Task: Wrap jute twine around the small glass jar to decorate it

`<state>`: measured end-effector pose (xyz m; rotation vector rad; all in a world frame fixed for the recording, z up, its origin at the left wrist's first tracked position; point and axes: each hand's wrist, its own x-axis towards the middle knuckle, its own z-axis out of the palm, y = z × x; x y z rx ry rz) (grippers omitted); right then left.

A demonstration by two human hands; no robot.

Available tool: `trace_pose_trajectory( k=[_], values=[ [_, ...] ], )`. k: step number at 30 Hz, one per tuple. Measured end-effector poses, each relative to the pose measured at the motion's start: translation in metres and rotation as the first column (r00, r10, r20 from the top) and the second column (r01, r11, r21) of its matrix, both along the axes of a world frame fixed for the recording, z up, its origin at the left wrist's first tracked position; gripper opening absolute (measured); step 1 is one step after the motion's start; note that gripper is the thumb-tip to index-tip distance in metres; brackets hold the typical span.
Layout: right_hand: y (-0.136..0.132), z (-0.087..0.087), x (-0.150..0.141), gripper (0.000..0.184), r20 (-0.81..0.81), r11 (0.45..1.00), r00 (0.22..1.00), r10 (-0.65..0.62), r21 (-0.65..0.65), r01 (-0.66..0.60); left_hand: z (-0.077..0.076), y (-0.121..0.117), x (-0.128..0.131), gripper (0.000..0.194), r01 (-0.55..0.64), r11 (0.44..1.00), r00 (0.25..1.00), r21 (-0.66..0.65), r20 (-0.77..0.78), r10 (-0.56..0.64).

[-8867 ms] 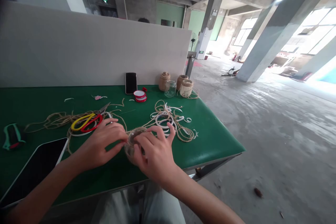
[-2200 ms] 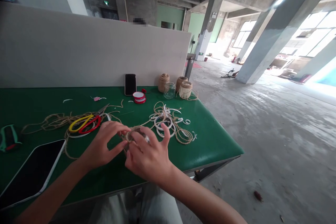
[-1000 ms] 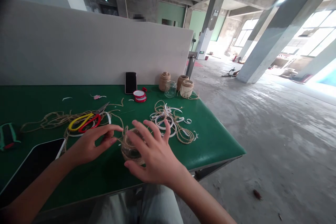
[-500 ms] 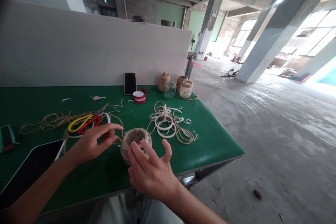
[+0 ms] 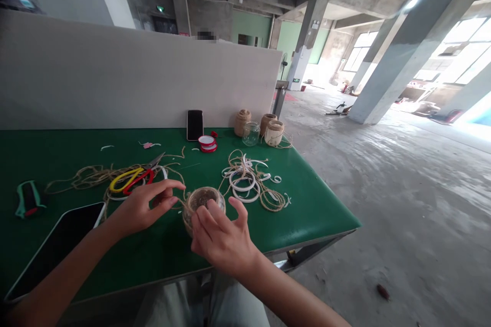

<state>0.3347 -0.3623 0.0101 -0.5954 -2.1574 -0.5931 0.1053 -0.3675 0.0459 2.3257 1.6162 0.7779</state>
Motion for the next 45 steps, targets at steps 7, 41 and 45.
trace_pose_trajectory(
  k=[7,41,45],
  values=[
    [-0.004,0.02,-0.003,0.016,-0.054,0.952,0.996,-0.075,-0.3,0.056,0.006,0.001,0.001,0.025,0.008,1.0,1.0,0.017,0.006,-0.008],
    [0.02,0.049,0.003,0.08,0.092,0.57,0.972,0.215,-0.82,-0.048,-0.02,-0.009,-0.008,0.018,-0.003,0.976,0.998,0.218,0.064,-0.011],
    [0.001,0.044,0.005,0.07,0.149,0.717,0.978,0.145,-0.698,0.0,-0.02,-0.009,-0.009,0.022,-0.007,0.962,0.998,0.272,0.062,-0.01]
  ],
)
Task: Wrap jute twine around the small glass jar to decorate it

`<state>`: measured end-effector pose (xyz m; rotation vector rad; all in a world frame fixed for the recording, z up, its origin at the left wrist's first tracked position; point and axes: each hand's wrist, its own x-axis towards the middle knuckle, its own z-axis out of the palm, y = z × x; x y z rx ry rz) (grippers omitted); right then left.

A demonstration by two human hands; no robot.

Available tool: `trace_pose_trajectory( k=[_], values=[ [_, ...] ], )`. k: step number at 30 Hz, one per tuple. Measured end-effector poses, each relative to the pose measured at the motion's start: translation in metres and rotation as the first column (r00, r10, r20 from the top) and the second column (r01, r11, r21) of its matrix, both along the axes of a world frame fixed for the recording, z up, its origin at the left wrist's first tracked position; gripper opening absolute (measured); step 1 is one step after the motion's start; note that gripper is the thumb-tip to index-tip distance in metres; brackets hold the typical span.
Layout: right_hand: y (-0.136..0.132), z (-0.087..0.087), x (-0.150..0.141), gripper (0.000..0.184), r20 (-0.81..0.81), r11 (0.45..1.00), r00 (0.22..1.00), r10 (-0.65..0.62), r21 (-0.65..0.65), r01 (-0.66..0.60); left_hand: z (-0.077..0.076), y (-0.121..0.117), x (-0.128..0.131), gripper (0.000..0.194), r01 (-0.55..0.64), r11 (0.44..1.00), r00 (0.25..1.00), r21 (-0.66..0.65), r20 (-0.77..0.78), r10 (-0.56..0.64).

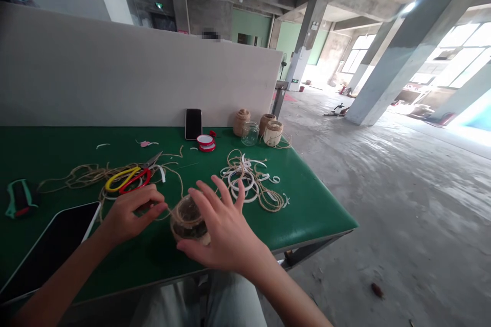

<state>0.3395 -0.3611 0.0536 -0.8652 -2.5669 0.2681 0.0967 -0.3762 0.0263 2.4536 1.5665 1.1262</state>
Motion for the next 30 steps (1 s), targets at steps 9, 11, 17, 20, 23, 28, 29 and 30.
trace_pose_trajectory(
  k=[9,11,17,20,23,28,29,30],
  values=[
    [-0.029,-0.03,-0.003,0.055,0.082,0.894,0.996,-0.029,0.449,-0.011,-0.001,0.003,0.002,0.02,0.009,0.999,1.0,-0.043,0.005,-0.009],
    [-0.03,-0.035,-0.003,0.052,0.059,0.866,0.996,-0.06,0.499,0.023,-0.002,0.005,0.003,0.02,0.007,0.999,1.0,-0.053,0.012,-0.006],
    [-0.03,-0.039,-0.01,0.038,0.001,0.79,0.995,-0.101,0.607,0.08,-0.003,0.01,0.005,0.019,0.019,0.997,1.0,-0.072,0.025,-0.017],
    [-0.03,-0.039,-0.016,0.033,-0.056,0.75,0.991,-0.126,0.648,0.132,-0.003,0.01,0.005,0.019,0.019,0.998,0.999,-0.057,0.032,-0.017],
    [-0.031,-0.041,-0.022,0.03,-0.083,0.718,0.986,-0.143,0.677,0.161,-0.003,0.011,0.005,0.019,0.014,0.999,0.999,-0.041,0.033,-0.013],
    [-0.034,-0.037,-0.023,0.028,-0.029,0.698,0.991,-0.127,0.707,0.11,-0.001,0.013,0.007,0.022,0.002,0.999,1.0,-0.053,0.024,0.0],
    [-0.034,-0.034,-0.023,0.028,-0.029,0.707,0.991,-0.128,0.699,0.112,-0.001,0.013,0.007,0.022,-0.003,0.998,1.0,-0.058,0.02,0.004],
    [-0.035,-0.029,-0.022,0.028,-0.027,0.729,0.991,-0.132,0.675,0.116,0.0,0.013,0.007,0.022,-0.006,0.998,1.0,-0.065,0.016,0.007]
  ],
)
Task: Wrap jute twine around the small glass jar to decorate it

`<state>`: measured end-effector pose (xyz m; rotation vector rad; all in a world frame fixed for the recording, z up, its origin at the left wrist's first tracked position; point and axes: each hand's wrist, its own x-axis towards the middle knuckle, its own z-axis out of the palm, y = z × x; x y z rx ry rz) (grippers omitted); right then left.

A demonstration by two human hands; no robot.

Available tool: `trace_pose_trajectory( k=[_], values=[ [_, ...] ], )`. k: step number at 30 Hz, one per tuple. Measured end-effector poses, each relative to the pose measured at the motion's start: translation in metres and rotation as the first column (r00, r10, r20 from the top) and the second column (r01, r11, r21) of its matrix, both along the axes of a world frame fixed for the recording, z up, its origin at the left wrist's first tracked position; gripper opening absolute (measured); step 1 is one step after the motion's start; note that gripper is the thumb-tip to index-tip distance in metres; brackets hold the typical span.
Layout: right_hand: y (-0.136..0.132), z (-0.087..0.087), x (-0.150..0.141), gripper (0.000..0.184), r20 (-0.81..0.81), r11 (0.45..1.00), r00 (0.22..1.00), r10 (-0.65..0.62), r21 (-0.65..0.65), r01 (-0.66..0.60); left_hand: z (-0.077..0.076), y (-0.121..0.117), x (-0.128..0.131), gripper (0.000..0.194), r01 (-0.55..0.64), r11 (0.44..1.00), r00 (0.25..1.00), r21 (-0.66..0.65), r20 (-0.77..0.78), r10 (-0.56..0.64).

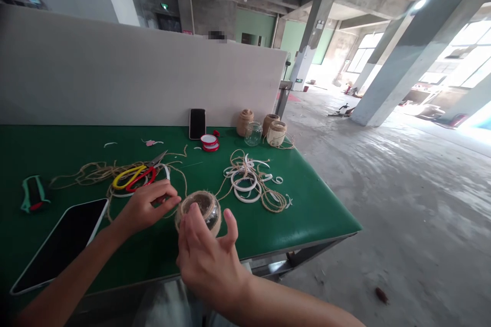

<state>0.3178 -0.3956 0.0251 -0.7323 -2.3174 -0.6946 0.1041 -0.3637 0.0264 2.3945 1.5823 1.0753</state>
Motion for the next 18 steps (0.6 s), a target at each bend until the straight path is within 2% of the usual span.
trace_pose_trajectory(
  k=[2,4,6,8,10,14,18],
  values=[
    [0.001,0.012,0.002,0.028,-0.004,0.992,1.0,-0.017,-0.122,0.016,0.001,-0.001,0.0,0.023,0.0,1.0,1.0,-0.01,-0.015,0.0],
    [0.005,0.023,0.002,0.028,-0.024,0.961,0.998,-0.066,-0.272,0.057,0.002,-0.003,0.001,0.022,-0.002,1.0,1.0,-0.006,-0.028,0.002],
    [0.011,0.028,0.001,0.041,-0.063,0.93,0.988,-0.142,-0.35,0.111,0.002,-0.004,0.002,0.021,-0.016,1.0,1.0,0.011,-0.026,0.017],
    [0.018,0.026,-0.001,0.064,-0.095,0.912,0.973,-0.209,-0.378,0.158,0.002,-0.004,0.003,0.02,-0.034,0.999,0.999,0.032,-0.015,0.034],
    [0.023,0.019,-0.004,0.08,-0.112,0.894,0.965,-0.238,-0.413,0.173,0.001,-0.004,0.003,0.021,-0.044,0.998,0.999,0.044,-0.011,0.045],
    [0.028,0.01,-0.005,0.08,-0.142,0.861,0.969,-0.203,-0.497,0.107,0.002,-0.003,0.003,0.025,-0.046,0.999,0.999,0.028,0.008,0.046],
    [0.033,0.015,0.0,0.08,-0.151,0.826,0.979,-0.137,-0.562,0.029,0.004,-0.005,0.003,0.026,-0.043,0.999,0.999,0.029,0.024,0.042]
  ],
)
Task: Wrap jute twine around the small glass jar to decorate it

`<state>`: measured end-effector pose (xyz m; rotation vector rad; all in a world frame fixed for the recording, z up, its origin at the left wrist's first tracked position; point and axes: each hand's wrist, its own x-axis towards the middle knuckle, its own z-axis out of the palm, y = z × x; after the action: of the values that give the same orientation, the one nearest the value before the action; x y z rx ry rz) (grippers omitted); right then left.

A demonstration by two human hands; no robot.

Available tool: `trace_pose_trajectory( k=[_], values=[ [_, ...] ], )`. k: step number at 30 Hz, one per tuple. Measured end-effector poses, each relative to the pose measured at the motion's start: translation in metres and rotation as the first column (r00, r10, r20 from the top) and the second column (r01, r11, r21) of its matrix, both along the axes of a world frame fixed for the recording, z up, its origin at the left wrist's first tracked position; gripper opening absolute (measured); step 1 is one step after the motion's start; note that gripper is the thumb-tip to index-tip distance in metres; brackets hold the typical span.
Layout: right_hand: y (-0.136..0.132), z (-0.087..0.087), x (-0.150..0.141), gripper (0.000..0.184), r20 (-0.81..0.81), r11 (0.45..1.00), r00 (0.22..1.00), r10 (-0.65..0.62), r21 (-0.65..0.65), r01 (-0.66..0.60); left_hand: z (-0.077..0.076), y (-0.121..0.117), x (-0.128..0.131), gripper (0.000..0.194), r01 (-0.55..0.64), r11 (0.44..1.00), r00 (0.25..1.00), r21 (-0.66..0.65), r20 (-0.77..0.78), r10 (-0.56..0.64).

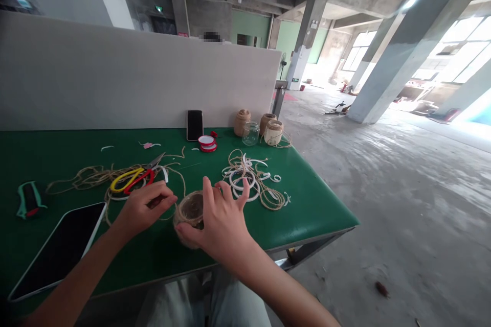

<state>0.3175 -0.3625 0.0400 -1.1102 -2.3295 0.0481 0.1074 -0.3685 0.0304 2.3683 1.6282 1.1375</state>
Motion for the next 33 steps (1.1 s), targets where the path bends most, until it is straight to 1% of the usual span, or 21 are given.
trace_pose_trajectory(
  k=[4,8,11,13,16,19,22,24,26,28,30,31,33],
  values=[
    [0.01,0.013,0.009,0.081,0.008,0.982,0.988,0.154,-0.11,-0.152,0.0,-0.003,0.002,0.025,0.039,0.999,0.999,-0.022,0.022,-0.038],
    [0.02,0.024,0.018,0.083,0.02,0.939,0.959,0.284,-0.211,-0.273,-0.002,-0.006,0.005,0.027,0.09,0.995,0.996,-0.047,0.018,-0.089],
    [0.025,0.029,0.024,0.08,0.039,0.905,0.932,0.359,-0.258,-0.338,-0.005,-0.007,0.005,0.027,0.126,0.988,0.992,-0.093,0.041,-0.123],
    [0.027,0.031,0.027,0.078,0.062,0.894,0.92,0.388,-0.267,-0.359,-0.006,-0.007,0.004,0.027,0.153,0.98,0.988,-0.124,0.055,-0.147],
    [0.029,0.033,0.03,0.082,0.111,0.887,0.902,0.418,-0.263,-0.379,-0.006,-0.008,0.002,0.028,0.165,0.975,0.986,-0.148,0.047,-0.159],
    [0.034,0.035,0.033,0.086,0.128,0.854,0.871,0.475,-0.306,-0.421,-0.004,-0.01,0.001,0.027,0.176,0.974,0.984,-0.141,0.023,-0.175],
    [0.039,0.036,0.034,0.086,0.109,0.816,0.85,0.515,-0.364,-0.448,-0.001,-0.011,0.001,0.024,0.198,0.972,0.98,-0.123,0.001,-0.2],
    [0.04,0.037,0.035,0.088,0.106,0.818,0.853,0.511,-0.366,-0.444,0.0,-0.011,0.0,0.022,0.192,0.974,0.981,-0.121,-0.011,-0.194],
    [0.036,0.037,0.037,0.09,0.118,0.839,0.865,0.488,-0.337,-0.427,0.001,-0.011,0.0,0.02,0.175,0.976,0.983,-0.127,-0.024,-0.18],
    [0.025,0.036,0.038,0.088,0.133,0.879,0.888,0.44,-0.264,-0.396,0.001,-0.012,0.0,0.021,0.16,0.978,0.985,-0.133,-0.037,-0.166],
    [0.01,0.03,0.039,0.08,0.147,0.928,0.919,0.365,-0.132,-0.347,0.001,-0.012,0.0,0.021,0.151,0.98,0.987,-0.133,-0.042,-0.157],
    [0.002,0.026,0.039,0.073,0.153,0.948,0.935,0.319,-0.041,-0.316,0.0,-0.012,0.0,0.022,0.149,0.98,0.987,-0.131,-0.04,-0.156],
    [-0.014,0.015,0.04,0.056,0.185,0.948,0.948,0.259,0.139,-0.286,-0.001,-0.011,0.0,0.022,0.152,0.982,0.987,-0.116,-0.03,-0.157]
  ],
)
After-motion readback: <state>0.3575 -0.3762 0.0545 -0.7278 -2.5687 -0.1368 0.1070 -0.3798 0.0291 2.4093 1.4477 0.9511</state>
